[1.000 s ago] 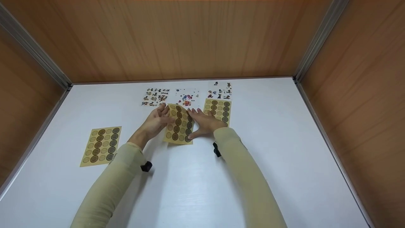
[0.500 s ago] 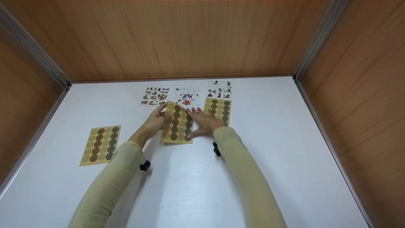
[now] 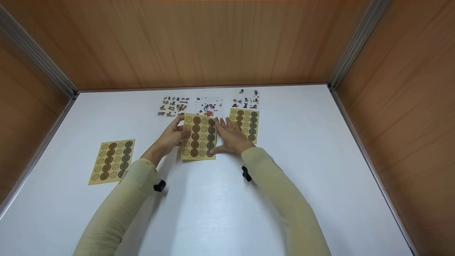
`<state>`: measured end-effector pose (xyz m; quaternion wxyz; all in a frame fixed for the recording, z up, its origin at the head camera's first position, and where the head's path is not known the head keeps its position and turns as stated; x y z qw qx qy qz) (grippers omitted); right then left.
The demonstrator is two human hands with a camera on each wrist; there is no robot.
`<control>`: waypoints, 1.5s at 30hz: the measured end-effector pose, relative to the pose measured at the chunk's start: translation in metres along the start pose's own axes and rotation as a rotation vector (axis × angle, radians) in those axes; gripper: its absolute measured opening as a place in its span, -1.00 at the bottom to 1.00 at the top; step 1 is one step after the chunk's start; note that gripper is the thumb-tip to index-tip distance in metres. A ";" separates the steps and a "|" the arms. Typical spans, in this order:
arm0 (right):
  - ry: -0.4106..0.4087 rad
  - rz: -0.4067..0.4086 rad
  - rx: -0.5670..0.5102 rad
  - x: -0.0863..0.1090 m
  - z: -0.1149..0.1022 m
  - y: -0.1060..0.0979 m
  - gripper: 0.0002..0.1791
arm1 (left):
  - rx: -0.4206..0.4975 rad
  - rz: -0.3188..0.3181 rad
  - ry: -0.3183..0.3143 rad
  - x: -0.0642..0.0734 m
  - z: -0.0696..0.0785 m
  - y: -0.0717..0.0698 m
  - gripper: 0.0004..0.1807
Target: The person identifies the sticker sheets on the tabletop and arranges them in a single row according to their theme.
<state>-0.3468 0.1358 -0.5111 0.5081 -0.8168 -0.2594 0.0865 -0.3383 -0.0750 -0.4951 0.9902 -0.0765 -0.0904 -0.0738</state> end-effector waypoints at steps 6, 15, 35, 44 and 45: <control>-0.006 0.092 -0.017 0.012 -0.013 0.003 0.28 | -0.017 -0.014 -0.003 0.003 0.000 -0.004 -0.46; 0.106 0.166 -0.762 0.015 -0.036 -0.002 0.08 | 0.023 -0.060 0.021 0.025 0.014 -0.021 -0.47; 0.015 0.178 -0.707 -0.025 -0.104 0.057 -0.23 | -0.370 0.022 -0.172 0.070 -0.032 -0.089 -0.15; -0.150 0.144 -0.403 -0.025 -0.129 0.060 -0.22 | -0.463 0.052 -0.135 0.081 -0.042 -0.101 -0.15; -0.160 0.138 -0.353 -0.024 -0.132 0.060 -0.21 | -0.470 0.055 -0.133 0.081 -0.043 -0.103 -0.16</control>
Point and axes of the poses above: each hand's wrist, its own x-axis away from the middle knuckle, its own y-axis out of the palm, z = x × y, the point moved 5 cm from there along -x, towards the middle knuckle, and after that the axes turned 2 degrees about z, right-handed, at the moved point
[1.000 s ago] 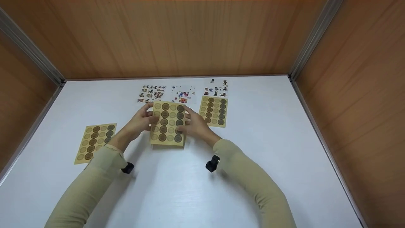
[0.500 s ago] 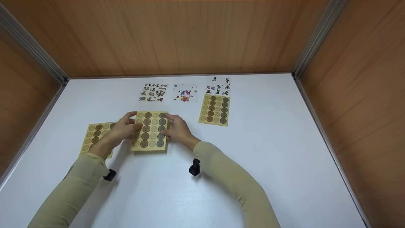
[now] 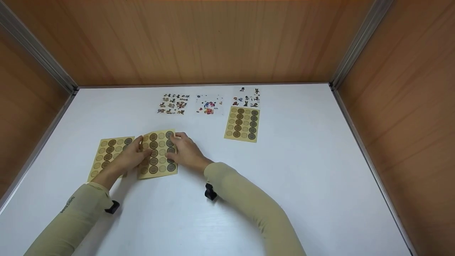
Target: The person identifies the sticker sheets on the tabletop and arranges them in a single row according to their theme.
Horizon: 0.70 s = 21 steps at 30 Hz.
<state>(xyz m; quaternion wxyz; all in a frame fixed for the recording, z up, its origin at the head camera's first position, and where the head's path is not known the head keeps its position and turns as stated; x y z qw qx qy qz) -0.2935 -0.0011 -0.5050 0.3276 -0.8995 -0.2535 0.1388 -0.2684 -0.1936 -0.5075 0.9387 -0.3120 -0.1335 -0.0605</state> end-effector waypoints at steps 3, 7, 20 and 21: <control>-0.019 -0.034 0.145 0.003 -0.004 0.003 -0.15 | -0.015 0.016 0.017 0.001 -0.003 -0.004 -0.17; -0.031 -0.107 0.312 0.007 -0.002 0.009 -0.07 | -0.089 0.045 0.064 0.001 -0.004 -0.005 -0.21; -0.096 -0.351 0.501 0.012 0.000 0.016 0.08 | -0.356 0.134 0.123 0.008 0.002 -0.002 -0.39; -0.092 -0.353 0.508 0.012 0.000 0.017 0.09 | -0.373 0.138 0.127 0.009 0.002 -0.001 -0.39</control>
Point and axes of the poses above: each hand's wrist, its own x-axis away from the middle knuckle, its own y-axis out of the palm, z = x × y, the point moved 5 cm from there along -x, towards the middle knuckle, and after that the axes turned 2 degrees about z, right-handed, at the moved point
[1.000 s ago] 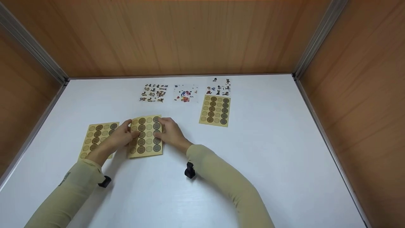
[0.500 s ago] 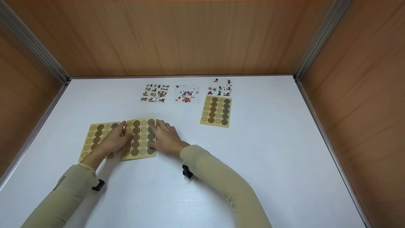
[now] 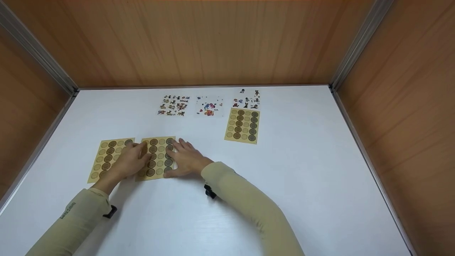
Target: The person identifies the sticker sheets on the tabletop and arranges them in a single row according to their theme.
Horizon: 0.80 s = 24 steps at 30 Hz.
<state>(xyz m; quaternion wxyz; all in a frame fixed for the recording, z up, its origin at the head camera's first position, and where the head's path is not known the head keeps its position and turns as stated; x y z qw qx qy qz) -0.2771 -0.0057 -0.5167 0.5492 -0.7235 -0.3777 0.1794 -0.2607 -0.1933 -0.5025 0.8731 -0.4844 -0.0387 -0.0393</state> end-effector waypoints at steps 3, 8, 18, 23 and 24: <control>0.013 -0.002 0.028 -0.001 -0.002 0.001 0.12 | -0.046 0.002 0.009 0.004 0.000 0.003 -0.37; 0.045 -0.024 0.045 0.000 -0.005 0.001 0.22 | -0.101 -0.018 0.023 0.008 -0.003 0.006 -0.32; 0.086 -0.069 0.033 -0.003 -0.010 0.002 0.11 | -0.077 -0.152 0.063 0.018 -0.013 0.004 -0.23; 0.085 -0.071 0.058 -0.004 -0.012 0.002 0.10 | -0.071 -0.165 0.081 0.019 -0.017 0.001 -0.21; 0.083 -0.070 0.062 -0.005 -0.013 0.002 0.10 | -0.071 -0.163 0.082 0.019 -0.017 0.000 -0.21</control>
Point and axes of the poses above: each hand's wrist, its own x-axis away from the middle knuckle, its own y-axis out of the palm, z = x × y, the point moved 5 cm from there along -x, towards the middle knuckle, and after that the axes turned 2 degrees about z, right-handed, at the moved point
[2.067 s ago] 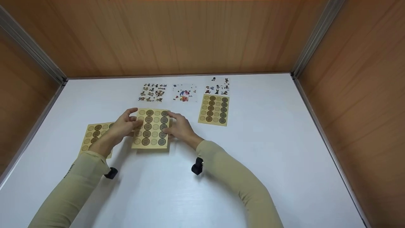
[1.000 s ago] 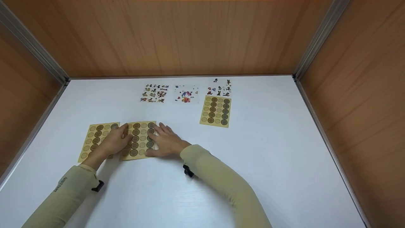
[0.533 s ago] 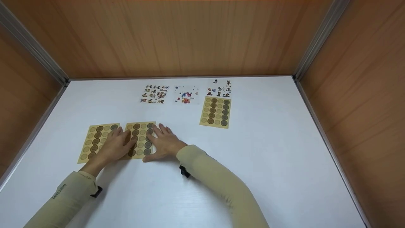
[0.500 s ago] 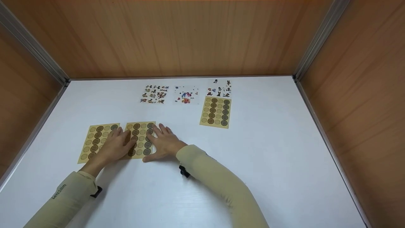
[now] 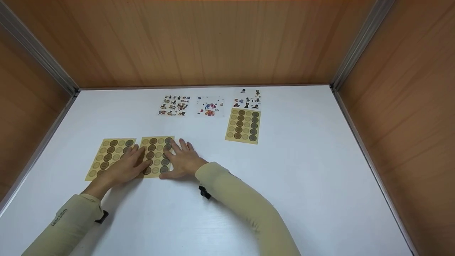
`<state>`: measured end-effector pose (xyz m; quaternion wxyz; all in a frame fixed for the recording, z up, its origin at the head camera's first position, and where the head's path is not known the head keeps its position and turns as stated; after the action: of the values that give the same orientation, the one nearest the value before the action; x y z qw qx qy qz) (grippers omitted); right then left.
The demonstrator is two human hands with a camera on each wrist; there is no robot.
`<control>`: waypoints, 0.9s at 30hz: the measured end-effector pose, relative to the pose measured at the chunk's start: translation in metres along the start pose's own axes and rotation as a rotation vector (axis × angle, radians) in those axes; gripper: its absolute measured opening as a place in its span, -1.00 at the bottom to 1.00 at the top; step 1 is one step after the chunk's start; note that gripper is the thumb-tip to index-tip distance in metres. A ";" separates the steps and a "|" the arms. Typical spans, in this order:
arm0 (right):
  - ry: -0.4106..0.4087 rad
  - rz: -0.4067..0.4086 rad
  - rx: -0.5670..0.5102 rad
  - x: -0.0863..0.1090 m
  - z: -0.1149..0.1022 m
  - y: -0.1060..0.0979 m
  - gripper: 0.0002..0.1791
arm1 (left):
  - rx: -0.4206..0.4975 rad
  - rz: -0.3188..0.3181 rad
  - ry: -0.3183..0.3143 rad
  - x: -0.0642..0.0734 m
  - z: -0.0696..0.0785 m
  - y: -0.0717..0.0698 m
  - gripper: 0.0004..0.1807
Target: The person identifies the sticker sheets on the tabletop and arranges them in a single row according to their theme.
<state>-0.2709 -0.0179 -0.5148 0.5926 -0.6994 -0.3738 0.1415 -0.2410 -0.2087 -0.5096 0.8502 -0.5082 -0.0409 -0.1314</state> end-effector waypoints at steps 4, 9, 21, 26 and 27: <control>-0.002 0.007 0.004 0.000 -0.001 0.000 0.10 | -0.008 0.002 -0.001 0.000 0.000 0.000 -0.21; 0.009 0.008 0.017 0.001 -0.001 0.000 0.10 | -0.021 0.004 -0.008 -0.002 0.002 0.002 -0.21; 0.011 0.011 0.017 0.003 0.000 0.000 0.11 | -0.024 -0.002 -0.026 -0.004 0.003 0.003 -0.21; 0.006 0.006 0.020 0.003 -0.002 -0.001 0.11 | -0.029 0.002 -0.038 -0.006 0.001 0.002 -0.22; 0.003 0.006 0.015 0.003 -0.002 -0.002 0.10 | -0.029 0.001 -0.040 -0.006 0.001 0.002 -0.22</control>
<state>-0.2685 -0.0169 -0.5122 0.5980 -0.6963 -0.3695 0.1450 -0.2459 -0.2057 -0.5117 0.8418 -0.5229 -0.0557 -0.1216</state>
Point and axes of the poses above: each hand's wrist, its own x-axis away from the middle knuckle, its own y-axis out of the palm, z = x × y, the point moved 5 cm from there along -x, towards the middle knuckle, and after that the axes turned 2 degrees about z, right-handed, at the moved point
